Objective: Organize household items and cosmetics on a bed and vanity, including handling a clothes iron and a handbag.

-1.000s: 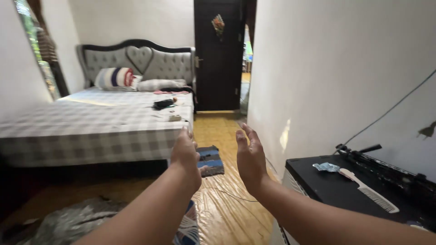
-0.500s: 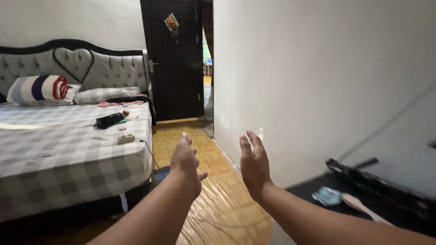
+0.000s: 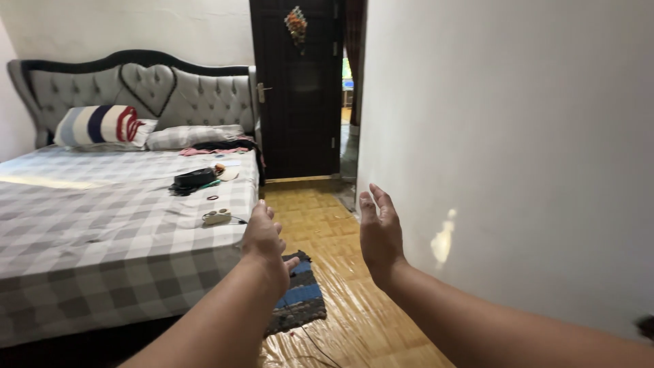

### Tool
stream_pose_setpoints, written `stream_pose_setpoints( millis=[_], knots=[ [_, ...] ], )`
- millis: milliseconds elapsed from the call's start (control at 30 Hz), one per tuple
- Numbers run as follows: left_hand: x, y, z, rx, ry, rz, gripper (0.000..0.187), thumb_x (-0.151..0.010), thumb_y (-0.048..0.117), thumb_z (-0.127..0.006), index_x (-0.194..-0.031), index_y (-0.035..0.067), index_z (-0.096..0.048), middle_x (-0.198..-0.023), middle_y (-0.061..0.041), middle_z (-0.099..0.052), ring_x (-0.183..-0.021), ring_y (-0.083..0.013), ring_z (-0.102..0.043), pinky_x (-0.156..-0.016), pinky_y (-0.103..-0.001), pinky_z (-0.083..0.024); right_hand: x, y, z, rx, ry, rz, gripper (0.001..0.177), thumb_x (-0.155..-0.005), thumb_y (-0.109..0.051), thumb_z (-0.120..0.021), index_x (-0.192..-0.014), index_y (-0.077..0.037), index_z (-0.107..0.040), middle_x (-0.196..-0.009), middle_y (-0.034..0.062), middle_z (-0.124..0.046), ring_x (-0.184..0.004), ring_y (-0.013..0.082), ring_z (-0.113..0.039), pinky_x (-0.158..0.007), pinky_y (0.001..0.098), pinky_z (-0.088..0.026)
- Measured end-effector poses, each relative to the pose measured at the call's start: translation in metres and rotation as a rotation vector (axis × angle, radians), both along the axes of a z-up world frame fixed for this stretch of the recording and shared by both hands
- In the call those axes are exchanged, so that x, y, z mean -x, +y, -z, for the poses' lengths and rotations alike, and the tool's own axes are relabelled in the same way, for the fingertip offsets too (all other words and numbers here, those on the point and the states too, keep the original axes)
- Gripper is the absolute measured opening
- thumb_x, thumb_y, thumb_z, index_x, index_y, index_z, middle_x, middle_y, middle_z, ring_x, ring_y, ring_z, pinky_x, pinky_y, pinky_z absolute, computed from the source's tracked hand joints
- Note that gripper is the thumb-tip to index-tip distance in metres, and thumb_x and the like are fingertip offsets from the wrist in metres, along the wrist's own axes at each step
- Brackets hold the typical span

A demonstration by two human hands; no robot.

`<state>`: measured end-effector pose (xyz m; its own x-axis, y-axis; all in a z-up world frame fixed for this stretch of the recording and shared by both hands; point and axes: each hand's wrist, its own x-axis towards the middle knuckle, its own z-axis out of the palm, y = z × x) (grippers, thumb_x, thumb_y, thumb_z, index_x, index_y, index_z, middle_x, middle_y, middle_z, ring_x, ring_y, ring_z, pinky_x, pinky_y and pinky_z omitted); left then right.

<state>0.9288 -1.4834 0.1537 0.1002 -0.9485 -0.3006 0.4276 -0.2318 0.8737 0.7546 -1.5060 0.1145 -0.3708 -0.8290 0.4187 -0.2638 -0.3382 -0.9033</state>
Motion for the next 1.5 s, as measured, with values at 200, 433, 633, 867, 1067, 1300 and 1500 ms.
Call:
stream_pose_setpoints(
  millis=[200,433,633,867,1067,1300,1500],
  knots=[
    [-0.024,-0.11,0.023,-0.025,-0.003,-0.097,0.072,-0.097,0.062,-0.03,-0.162,0.031,-0.029,-0.17,-0.001,-0.028,-0.157,-0.0279,-0.027,-0.121,-0.064,-0.026,-0.021,-0.121,0.022,0.009,-0.085,-0.159,0.06,-0.1,-0.043,-0.047,-0.15,-0.009,-0.042,-0.152,0.0105,-0.055,-0.143,0.0231,-0.049,-0.116,0.0337,-0.036],
    [-0.017,-0.292,0.02,0.013,0.003,-0.103,0.074,-0.095,0.063,-0.029,-0.162,0.032,-0.026,-0.172,0.002,-0.023,-0.159,-0.0252,-0.02,-0.122,-0.064,-0.023,-0.012,-0.302,0.005,0.022,-0.03,-0.134,0.061,-0.099,-0.044,-0.048,-0.149,-0.009,-0.047,-0.151,0.0112,-0.055,-0.141,0.0237,-0.05,-0.114,0.0347,-0.037],
    [0.013,-0.428,0.01,0.128,0.003,-0.078,0.074,-0.096,0.061,-0.031,-0.161,0.028,-0.029,-0.17,0.001,-0.028,-0.156,-0.0265,-0.026,-0.12,-0.063,-0.026,0.016,-0.425,-0.01,0.121,0.033,-0.12,0.062,-0.1,-0.044,-0.046,-0.149,-0.006,-0.046,-0.152,0.012,-0.054,-0.14,0.0245,-0.05,-0.114,0.0346,-0.037],
    [0.064,-0.51,0.019,0.033,-0.026,-0.009,0.07,-0.097,0.06,-0.032,-0.161,0.03,-0.031,-0.17,0.002,-0.028,-0.157,-0.0224,-0.026,-0.121,-0.061,-0.027,0.067,-0.494,-0.005,-0.021,-0.015,-0.023,0.061,-0.099,-0.044,-0.045,-0.151,-0.012,-0.044,-0.157,0.0074,-0.049,-0.144,0.0221,-0.045,-0.117,0.0348,-0.034],
    [0.126,-0.59,0.024,0.009,-0.03,0.106,0.069,-0.099,0.059,-0.032,-0.161,0.029,-0.032,-0.169,0.002,-0.029,-0.156,-0.0223,-0.028,-0.121,-0.06,-0.028,0.127,-0.544,-0.002,-0.076,-0.048,0.107,0.063,-0.098,-0.047,-0.045,-0.152,-0.015,-0.042,-0.159,0.0057,-0.045,-0.146,0.0205,-0.043,-0.118,0.0354,-0.033],
    [0.17,-0.694,0.038,0.039,-0.029,0.174,0.069,-0.1,0.058,-0.033,-0.161,0.027,-0.032,-0.169,0.002,-0.029,-0.156,-0.022,-0.027,-0.121,-0.06,-0.029,0.168,-0.637,0.015,-0.075,-0.033,0.214,0.065,-0.098,-0.049,-0.045,-0.152,-0.015,-0.042,-0.158,0.0065,-0.046,-0.146,0.0202,-0.042,-0.118,0.0353,-0.032],
    [0.15,-0.828,0.052,0.008,-0.019,0.096,0.068,-0.098,0.059,-0.036,-0.159,0.029,-0.038,-0.169,0.0,-0.033,-0.155,-0.0228,-0.03,-0.121,-0.06,-0.031,0.148,-0.778,0.02,-0.063,-0.036,0.124,0.066,-0.097,-0.049,-0.046,-0.152,-0.012,-0.044,-0.152,0.0097,-0.054,-0.143,0.0211,-0.049,-0.117,0.0347,-0.036]
  ],
)
